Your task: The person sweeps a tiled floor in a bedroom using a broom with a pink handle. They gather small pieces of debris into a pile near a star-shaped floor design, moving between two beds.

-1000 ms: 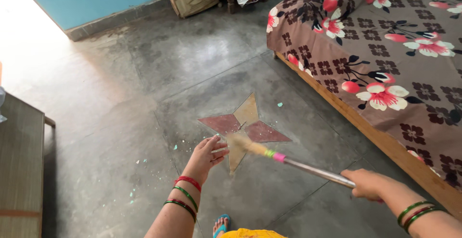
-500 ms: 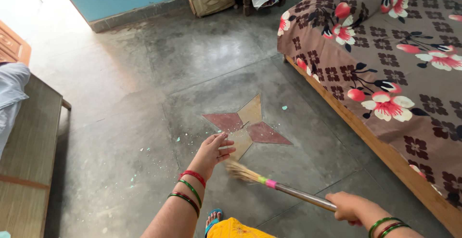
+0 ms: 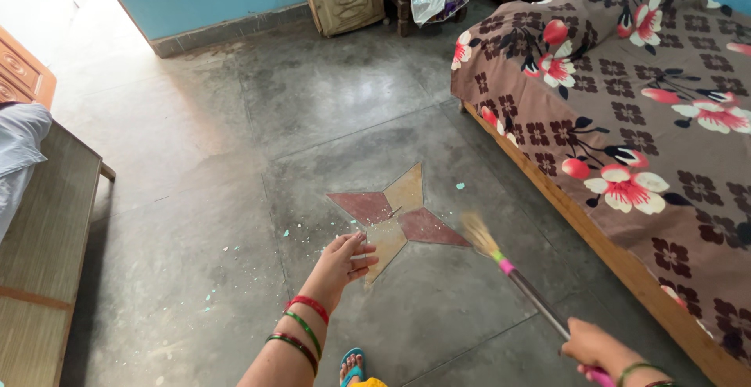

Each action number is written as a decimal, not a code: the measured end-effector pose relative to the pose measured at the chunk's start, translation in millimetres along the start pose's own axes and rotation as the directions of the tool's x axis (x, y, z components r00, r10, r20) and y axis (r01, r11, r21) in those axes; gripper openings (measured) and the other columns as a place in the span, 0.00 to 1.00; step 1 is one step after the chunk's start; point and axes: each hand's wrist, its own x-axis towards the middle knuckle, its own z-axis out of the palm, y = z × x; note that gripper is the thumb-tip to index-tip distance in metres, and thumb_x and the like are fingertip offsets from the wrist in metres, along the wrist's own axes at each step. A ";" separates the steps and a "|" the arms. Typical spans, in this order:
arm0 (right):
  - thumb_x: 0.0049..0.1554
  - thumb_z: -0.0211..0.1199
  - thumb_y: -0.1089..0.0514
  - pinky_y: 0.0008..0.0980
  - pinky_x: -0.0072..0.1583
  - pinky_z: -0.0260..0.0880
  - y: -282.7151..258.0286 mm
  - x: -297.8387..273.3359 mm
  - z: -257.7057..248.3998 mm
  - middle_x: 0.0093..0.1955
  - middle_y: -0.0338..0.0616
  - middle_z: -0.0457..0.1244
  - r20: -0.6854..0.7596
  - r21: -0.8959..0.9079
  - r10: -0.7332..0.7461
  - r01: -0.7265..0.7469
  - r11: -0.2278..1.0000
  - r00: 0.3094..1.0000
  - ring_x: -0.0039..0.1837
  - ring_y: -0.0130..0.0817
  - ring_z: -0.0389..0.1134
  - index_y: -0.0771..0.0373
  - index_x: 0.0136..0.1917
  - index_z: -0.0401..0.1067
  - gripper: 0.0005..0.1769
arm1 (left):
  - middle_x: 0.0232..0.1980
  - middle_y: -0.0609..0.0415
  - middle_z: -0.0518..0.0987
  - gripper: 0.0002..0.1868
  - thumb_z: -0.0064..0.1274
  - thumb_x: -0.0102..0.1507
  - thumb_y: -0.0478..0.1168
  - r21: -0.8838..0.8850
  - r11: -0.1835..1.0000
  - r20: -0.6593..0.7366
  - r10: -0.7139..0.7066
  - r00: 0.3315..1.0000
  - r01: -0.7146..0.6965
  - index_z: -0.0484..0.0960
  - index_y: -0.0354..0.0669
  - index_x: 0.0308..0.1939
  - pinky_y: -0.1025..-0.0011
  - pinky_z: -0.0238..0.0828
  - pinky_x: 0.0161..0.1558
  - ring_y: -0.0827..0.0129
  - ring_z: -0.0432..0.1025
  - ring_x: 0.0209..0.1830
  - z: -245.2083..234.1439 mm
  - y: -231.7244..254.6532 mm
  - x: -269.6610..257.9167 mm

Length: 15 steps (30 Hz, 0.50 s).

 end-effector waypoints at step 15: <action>0.59 0.64 0.61 0.35 0.30 0.65 -40.5 -17.5 -2.1 0.33 0.44 0.62 0.196 0.309 -0.132 0.067 0.949 0.972 0.29 0.32 0.63 0.62 0.61 0.62 0.19 | 0.56 0.50 0.81 0.26 0.47 0.66 0.54 0.003 1.000 0.070 -0.027 0.997 0.027 0.73 0.43 0.62 0.65 0.73 0.56 0.62 0.78 0.54 10.4 12.8 59.7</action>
